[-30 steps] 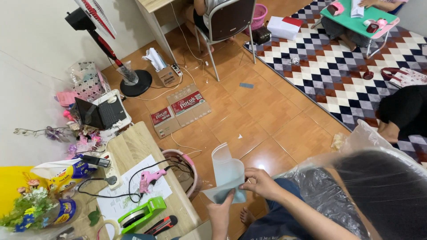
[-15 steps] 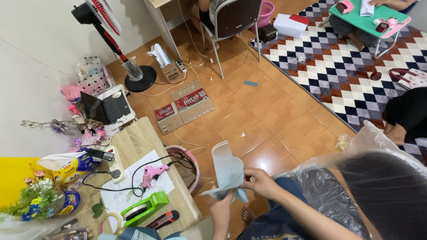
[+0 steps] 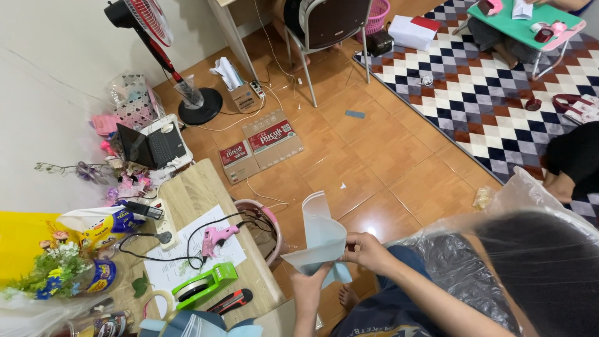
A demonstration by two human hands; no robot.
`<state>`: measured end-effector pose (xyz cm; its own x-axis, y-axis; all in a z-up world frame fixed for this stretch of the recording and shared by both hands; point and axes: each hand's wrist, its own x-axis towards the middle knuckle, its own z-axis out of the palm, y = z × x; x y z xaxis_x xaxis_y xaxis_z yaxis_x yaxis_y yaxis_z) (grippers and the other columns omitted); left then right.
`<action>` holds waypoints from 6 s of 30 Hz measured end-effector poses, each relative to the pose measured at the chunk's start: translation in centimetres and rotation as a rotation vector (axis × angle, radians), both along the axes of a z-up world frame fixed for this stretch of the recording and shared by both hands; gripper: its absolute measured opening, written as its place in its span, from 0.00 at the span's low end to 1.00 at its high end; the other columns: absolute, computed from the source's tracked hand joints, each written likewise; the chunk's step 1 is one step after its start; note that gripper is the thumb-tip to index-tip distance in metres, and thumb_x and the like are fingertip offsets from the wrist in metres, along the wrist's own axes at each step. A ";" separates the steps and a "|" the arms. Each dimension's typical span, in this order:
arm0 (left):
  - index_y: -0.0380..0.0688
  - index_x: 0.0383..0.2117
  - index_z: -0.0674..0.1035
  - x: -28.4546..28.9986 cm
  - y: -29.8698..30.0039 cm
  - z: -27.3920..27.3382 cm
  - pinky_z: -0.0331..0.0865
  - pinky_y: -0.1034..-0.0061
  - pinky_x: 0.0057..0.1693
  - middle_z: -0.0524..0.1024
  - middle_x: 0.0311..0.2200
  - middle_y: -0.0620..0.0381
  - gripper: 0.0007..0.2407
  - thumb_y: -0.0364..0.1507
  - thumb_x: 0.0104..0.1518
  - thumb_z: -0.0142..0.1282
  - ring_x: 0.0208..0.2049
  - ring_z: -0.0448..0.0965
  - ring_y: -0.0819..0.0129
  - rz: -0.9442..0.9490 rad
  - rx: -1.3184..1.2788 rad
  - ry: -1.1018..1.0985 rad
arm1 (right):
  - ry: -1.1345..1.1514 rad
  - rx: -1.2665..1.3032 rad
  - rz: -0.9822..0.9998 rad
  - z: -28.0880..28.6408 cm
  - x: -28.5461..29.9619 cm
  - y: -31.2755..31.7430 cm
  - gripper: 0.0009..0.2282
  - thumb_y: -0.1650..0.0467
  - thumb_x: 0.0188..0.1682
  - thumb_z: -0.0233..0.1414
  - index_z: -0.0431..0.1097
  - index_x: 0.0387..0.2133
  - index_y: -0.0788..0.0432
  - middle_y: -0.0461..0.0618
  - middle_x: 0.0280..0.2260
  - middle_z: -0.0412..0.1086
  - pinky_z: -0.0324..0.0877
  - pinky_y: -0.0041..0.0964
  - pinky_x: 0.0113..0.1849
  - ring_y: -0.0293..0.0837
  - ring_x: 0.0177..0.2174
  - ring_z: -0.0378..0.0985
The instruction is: The person folds a sheet of light blue wrapping paper and places it around a bouquet containing a blue teddy bear and artificial flowers. They repeat this process with additional sheets, arranging them around the bouquet to create a decorative wrap.
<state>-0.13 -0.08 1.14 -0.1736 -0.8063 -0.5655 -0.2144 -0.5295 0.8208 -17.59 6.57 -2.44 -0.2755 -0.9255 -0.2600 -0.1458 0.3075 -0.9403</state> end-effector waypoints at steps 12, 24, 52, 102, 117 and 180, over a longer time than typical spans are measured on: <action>0.34 0.40 0.76 0.6 0.3 -1.5 0.74 0.74 0.47 0.80 0.40 0.48 0.31 0.39 0.32 0.79 0.43 0.81 0.65 -0.066 0.122 -0.239 | -0.068 0.035 0.019 -0.9 -0.5 0.2 0.02 0.72 0.40 0.67 0.81 0.25 0.55 0.42 0.24 0.74 0.66 0.33 0.39 0.36 0.30 0.72; 0.41 0.31 0.87 0.5 -0.4 -2.0 0.74 0.75 0.40 0.86 0.29 0.61 0.16 0.35 0.38 0.75 0.32 0.80 0.79 -0.045 -0.068 -0.089 | -0.299 0.034 0.162 -2.0 -3.9 -1.2 0.21 0.70 0.40 0.66 0.74 0.49 0.61 0.49 0.35 0.77 0.75 0.33 0.39 0.41 0.36 0.80; 0.49 0.43 0.81 11.4 6.0 -4.9 0.70 0.70 0.32 0.83 0.30 0.61 0.14 0.25 0.49 0.65 0.23 0.79 0.68 0.085 -0.926 -0.494 | 0.636 0.275 1.873 12.2 10.0 -14.5 0.16 0.72 0.51 0.46 0.71 0.51 0.46 0.35 0.38 0.80 0.68 0.31 0.38 0.35 0.34 0.74; 0.37 0.42 0.80 14.1 10.1 -0.5 0.73 0.65 0.47 0.80 0.35 0.52 0.21 0.36 0.48 0.74 0.39 0.78 0.66 0.679 -0.120 0.213 | -0.180 0.173 0.688 -0.5 13.5 -5.4 0.08 0.75 0.41 0.67 0.79 0.33 0.63 0.46 0.26 0.73 0.71 0.32 0.33 0.39 0.28 0.72; 0.41 0.38 0.81 14.2 10.6 -0.9 0.73 0.73 0.46 0.81 0.32 0.59 0.16 0.33 0.48 0.75 0.36 0.77 0.73 0.776 -0.110 0.173 | -0.163 0.134 0.728 -2.9 13.3 -5.5 0.08 0.75 0.36 0.69 0.75 0.19 0.61 0.42 0.20 0.70 0.68 0.29 0.33 0.35 0.25 0.71; 0.31 0.46 0.78 19.6 7.6 -7.0 0.70 0.70 0.55 0.78 0.41 0.43 0.31 0.36 0.37 0.82 0.49 0.79 0.59 1.649 0.210 0.416 | 0.400 0.031 1.063 -5.6 24.8 -13.3 0.14 0.58 0.47 0.63 0.80 0.38 0.53 0.55 0.34 0.76 0.72 0.47 0.41 0.52 0.34 0.78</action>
